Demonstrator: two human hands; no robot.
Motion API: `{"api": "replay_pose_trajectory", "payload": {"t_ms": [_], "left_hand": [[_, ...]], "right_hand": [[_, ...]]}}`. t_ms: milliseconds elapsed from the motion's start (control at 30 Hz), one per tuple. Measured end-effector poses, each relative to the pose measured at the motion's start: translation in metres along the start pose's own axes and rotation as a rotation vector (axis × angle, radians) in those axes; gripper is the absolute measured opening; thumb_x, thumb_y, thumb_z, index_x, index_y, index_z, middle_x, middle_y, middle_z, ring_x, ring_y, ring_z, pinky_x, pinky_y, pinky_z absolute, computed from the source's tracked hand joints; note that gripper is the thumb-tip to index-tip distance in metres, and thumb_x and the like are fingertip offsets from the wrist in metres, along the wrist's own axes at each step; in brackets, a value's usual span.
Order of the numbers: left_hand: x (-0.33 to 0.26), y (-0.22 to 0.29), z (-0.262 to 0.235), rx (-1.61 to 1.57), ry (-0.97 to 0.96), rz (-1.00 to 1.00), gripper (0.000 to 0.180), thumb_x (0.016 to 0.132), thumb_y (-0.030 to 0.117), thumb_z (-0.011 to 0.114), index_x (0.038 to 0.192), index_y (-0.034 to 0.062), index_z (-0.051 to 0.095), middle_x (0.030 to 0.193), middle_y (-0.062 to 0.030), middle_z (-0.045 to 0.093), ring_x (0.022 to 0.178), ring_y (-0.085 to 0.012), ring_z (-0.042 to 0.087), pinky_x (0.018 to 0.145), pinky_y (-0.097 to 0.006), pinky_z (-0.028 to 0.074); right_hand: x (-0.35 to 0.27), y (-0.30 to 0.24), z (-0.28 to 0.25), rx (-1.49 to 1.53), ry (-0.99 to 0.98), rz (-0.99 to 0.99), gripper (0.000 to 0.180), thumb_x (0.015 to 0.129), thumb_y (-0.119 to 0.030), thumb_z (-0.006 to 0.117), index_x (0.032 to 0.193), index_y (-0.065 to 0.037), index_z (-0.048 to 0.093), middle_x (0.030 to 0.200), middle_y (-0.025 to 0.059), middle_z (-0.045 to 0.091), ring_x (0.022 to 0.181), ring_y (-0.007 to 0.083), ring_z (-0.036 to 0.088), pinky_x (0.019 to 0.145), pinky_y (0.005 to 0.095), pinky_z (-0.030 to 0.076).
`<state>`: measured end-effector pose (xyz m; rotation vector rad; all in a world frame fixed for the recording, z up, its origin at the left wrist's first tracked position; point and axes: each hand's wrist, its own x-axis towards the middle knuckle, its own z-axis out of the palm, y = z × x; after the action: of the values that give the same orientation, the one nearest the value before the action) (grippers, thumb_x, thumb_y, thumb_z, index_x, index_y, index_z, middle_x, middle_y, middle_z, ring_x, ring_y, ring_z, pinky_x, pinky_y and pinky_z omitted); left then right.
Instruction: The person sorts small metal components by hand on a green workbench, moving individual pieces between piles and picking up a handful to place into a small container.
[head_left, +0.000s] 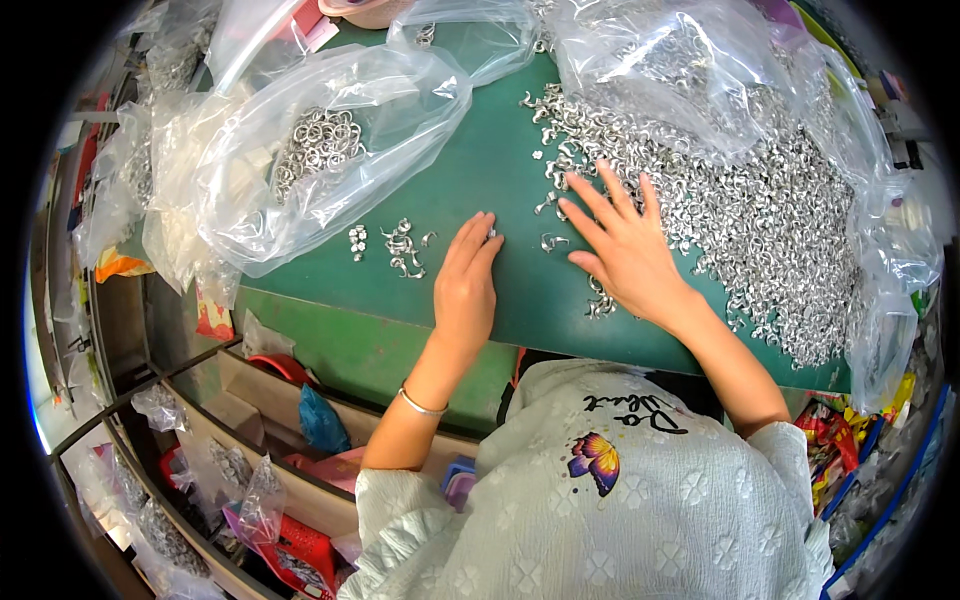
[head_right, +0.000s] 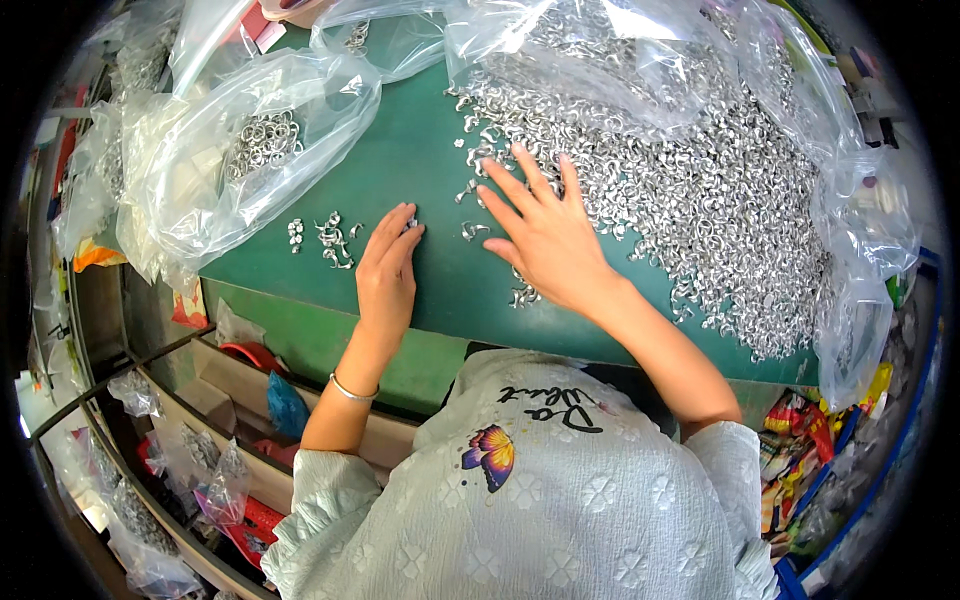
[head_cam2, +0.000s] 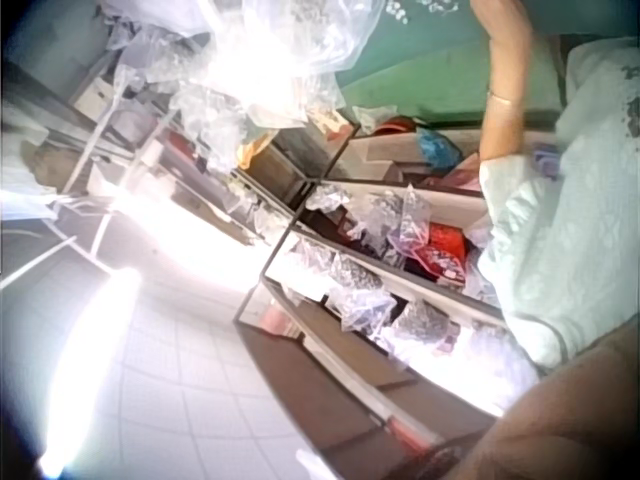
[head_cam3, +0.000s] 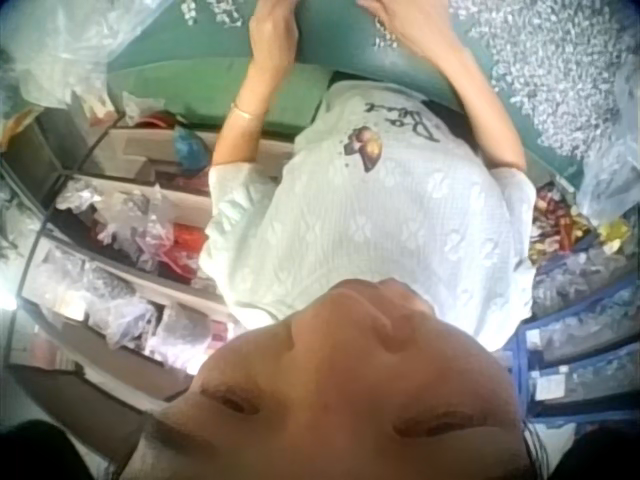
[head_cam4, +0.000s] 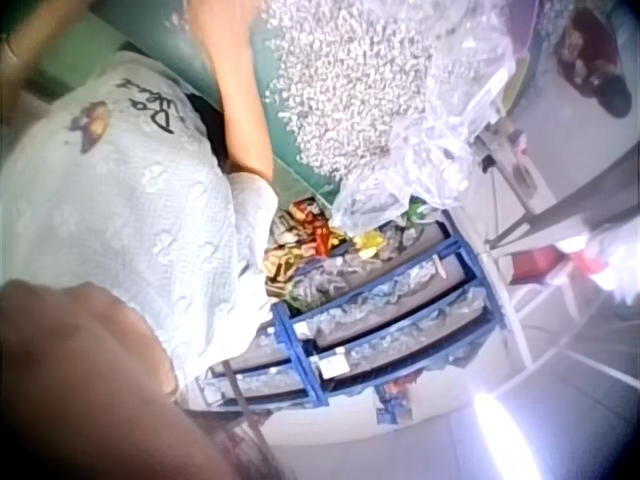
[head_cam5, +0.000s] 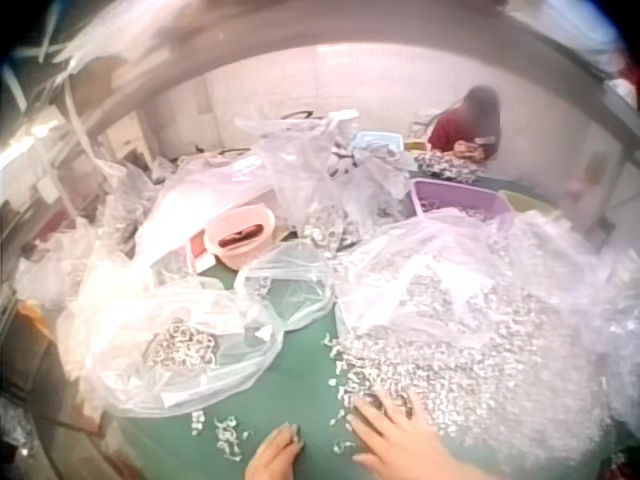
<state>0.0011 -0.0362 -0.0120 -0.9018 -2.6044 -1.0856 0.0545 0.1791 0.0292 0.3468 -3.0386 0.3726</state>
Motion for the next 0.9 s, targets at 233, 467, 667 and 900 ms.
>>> {"api": "replay_pose_trajectory", "payload": {"t_ms": [233,467,667,900], "left_hand": [[0.041,-0.022,0.009,0.052,0.020,0.039,0.022,0.083,-0.009,0.060,0.103,-0.0043,0.064,0.122,-0.0176,0.061,0.115,-0.0349,0.059,0.094,-0.042,0.049],[0.027,0.018,0.008,-0.009,0.019,0.052,0.025,0.084,-0.004,0.063,0.109,-0.0024,0.063,0.116,-0.0185,0.061,0.108,-0.0356,0.058,0.094,-0.042,0.047],[0.001,0.054,0.021,-0.065,-0.164,0.005,0.032,0.078,-0.008,0.059,0.110,-0.0069,0.060,0.116,-0.0179,0.057,0.108,-0.0345,0.054,0.090,-0.041,0.046],[-0.004,0.060,0.019,-0.244,-0.139,-0.001,0.031,0.080,-0.013,0.056,0.110,-0.0052,0.062,0.112,-0.0172,0.059,0.102,-0.0334,0.059,0.088,-0.038,0.049]], "right_hand": [[-0.010,-0.005,-0.010,-0.030,-0.069,-0.025,0.055,0.086,-0.038,0.064,0.131,-0.008,0.055,0.149,0.0073,0.037,0.144,0.0300,0.021,0.112,0.0611,0.019],[-0.005,-0.003,0.003,0.034,-0.055,-0.070,0.051,0.086,-0.037,0.065,0.127,-0.008,0.059,0.148,0.0075,0.038,0.145,0.0303,0.020,0.112,0.0614,0.019],[0.005,0.006,-0.002,0.054,0.041,-0.071,0.041,0.085,-0.022,0.066,0.124,-0.010,0.061,0.146,0.0069,0.041,0.143,0.0283,0.025,0.111,0.0598,0.020],[0.048,0.022,0.021,0.127,0.225,-0.257,0.005,0.076,-0.011,0.065,0.077,-0.006,0.066,0.107,0.0072,0.060,0.124,0.0258,0.047,0.109,0.0519,0.029]]}}
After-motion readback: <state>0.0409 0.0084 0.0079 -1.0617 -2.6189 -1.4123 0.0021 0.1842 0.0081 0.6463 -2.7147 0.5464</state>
